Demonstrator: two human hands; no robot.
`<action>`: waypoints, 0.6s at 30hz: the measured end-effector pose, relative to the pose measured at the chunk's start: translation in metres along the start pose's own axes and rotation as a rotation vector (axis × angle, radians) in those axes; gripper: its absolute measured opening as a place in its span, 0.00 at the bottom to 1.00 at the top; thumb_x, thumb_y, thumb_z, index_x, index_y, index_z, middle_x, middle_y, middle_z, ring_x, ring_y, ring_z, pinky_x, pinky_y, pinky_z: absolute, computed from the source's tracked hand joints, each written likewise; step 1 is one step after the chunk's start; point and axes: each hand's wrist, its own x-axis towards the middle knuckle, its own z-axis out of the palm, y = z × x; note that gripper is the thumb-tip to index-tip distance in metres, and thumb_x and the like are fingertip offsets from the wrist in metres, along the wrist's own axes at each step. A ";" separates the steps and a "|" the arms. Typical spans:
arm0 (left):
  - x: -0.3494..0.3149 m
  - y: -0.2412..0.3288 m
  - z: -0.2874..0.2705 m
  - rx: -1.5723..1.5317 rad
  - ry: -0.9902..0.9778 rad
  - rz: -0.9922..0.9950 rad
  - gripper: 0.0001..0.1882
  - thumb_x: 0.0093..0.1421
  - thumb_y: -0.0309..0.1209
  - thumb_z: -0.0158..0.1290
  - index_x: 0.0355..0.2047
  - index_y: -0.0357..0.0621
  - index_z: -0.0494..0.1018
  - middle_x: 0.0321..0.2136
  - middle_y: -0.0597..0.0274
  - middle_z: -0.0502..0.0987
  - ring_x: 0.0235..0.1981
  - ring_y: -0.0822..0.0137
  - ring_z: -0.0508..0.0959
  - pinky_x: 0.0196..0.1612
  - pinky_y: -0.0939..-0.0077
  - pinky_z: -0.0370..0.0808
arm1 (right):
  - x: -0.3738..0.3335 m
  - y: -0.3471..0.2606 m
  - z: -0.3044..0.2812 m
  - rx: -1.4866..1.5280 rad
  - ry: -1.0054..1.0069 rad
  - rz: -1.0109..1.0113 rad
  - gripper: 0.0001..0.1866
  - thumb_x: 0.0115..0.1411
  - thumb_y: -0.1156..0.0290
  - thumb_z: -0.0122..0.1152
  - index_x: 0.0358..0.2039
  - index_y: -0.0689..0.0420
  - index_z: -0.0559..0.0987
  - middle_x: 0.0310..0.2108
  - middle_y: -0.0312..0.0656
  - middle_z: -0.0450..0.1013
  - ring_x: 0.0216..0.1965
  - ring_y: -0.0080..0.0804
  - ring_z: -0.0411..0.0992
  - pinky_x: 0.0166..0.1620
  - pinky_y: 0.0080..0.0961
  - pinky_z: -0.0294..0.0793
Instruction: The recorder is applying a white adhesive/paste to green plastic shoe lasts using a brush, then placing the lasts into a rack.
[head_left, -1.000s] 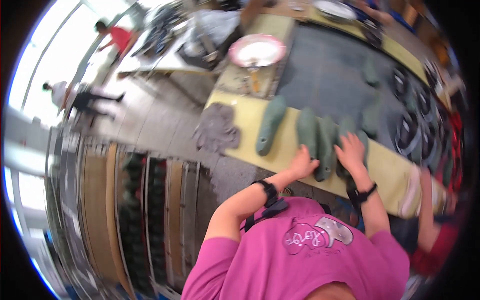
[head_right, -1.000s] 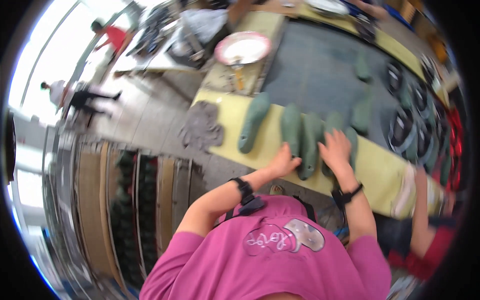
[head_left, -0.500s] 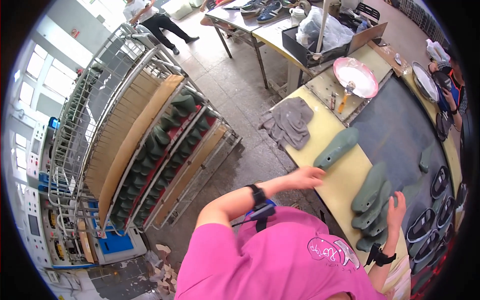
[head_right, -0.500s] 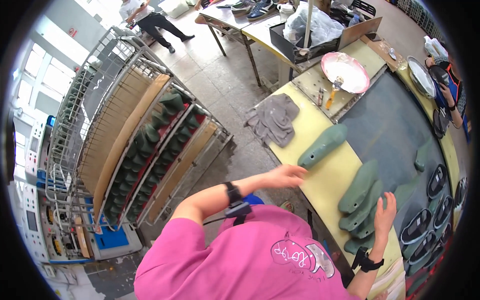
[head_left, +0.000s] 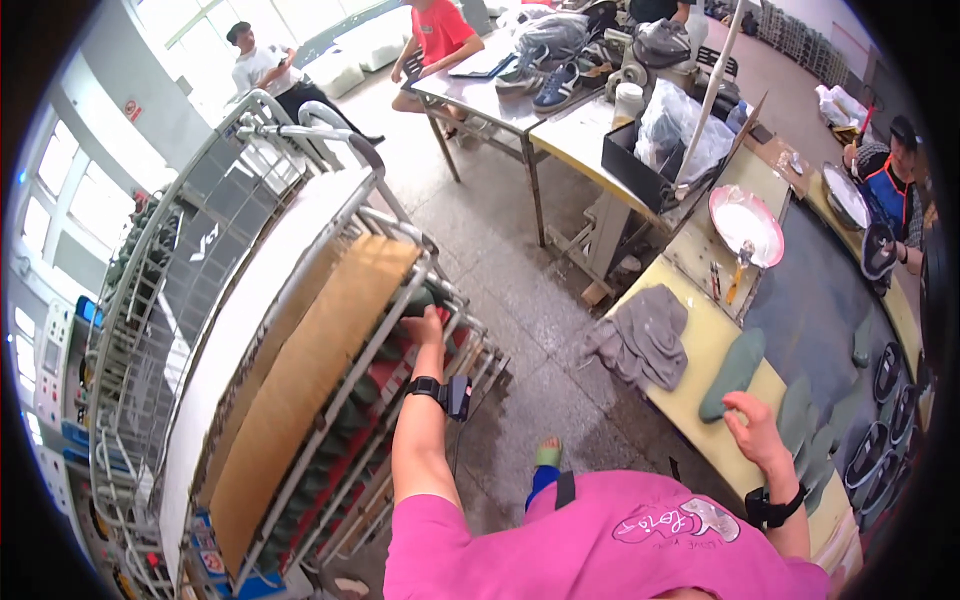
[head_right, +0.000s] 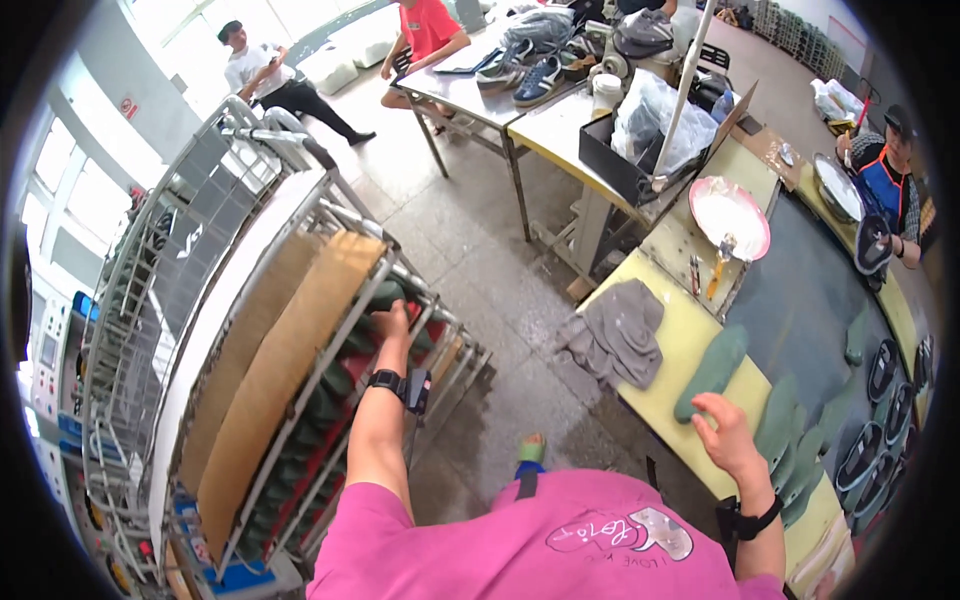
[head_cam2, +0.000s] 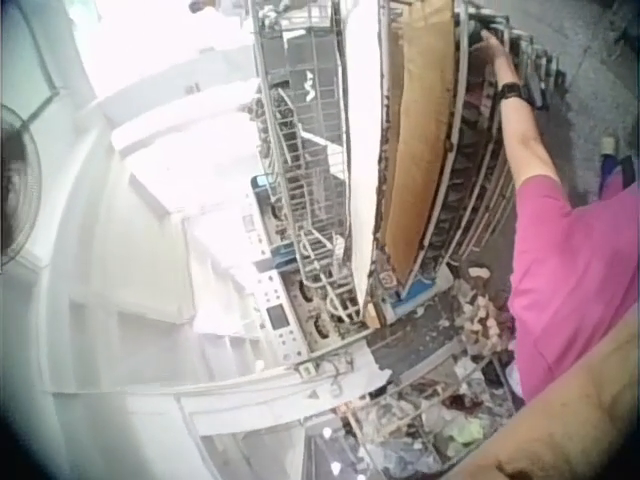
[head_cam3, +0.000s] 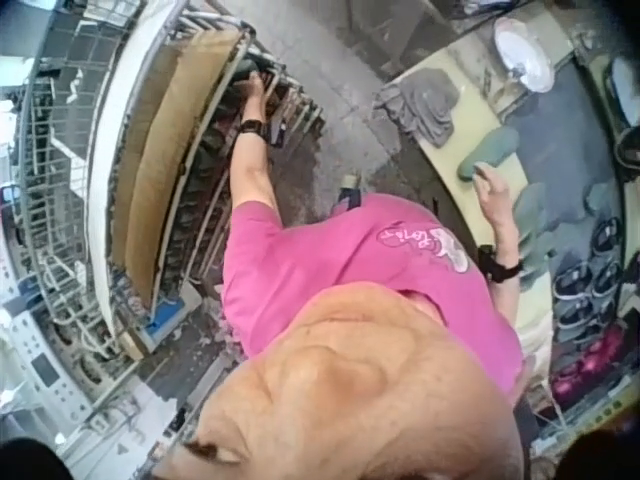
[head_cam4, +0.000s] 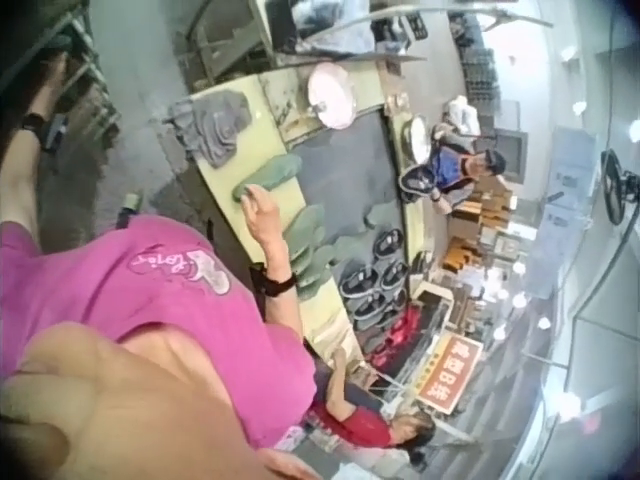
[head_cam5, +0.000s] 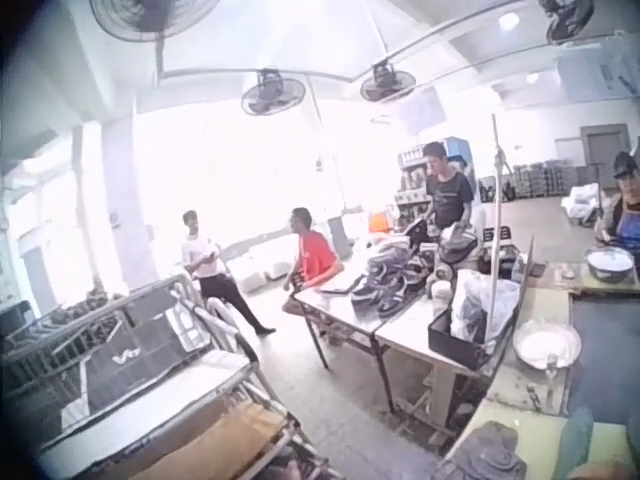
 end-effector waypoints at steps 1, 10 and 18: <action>0.027 -0.028 0.006 0.042 0.132 0.063 0.33 0.44 0.39 0.55 0.46 0.26 0.62 0.43 0.38 0.68 0.46 0.53 0.69 0.47 0.64 0.67 | -0.001 -0.008 0.004 0.018 -0.059 0.019 0.11 0.48 0.78 0.57 0.35 0.64 0.73 0.35 0.49 0.72 0.37 0.45 0.71 0.41 0.32 0.70; 0.032 0.038 -0.016 -0.289 -0.537 0.026 0.22 0.58 0.42 0.47 0.48 0.40 0.66 0.43 0.58 0.68 0.41 0.67 0.70 0.48 0.72 0.66 | -0.006 -0.054 0.029 -0.051 -0.094 0.181 0.12 0.54 0.70 0.55 0.37 0.61 0.73 0.35 0.50 0.71 0.38 0.49 0.70 0.40 0.37 0.70; 0.082 0.003 -0.046 -0.001 -0.458 0.462 0.29 0.43 0.44 0.58 0.42 0.38 0.67 0.39 0.53 0.71 0.38 0.57 0.72 0.38 0.57 0.72 | -0.001 -0.024 0.043 0.065 -0.150 0.103 0.14 0.55 0.68 0.53 0.40 0.61 0.74 0.33 0.50 0.73 0.36 0.48 0.71 0.39 0.36 0.70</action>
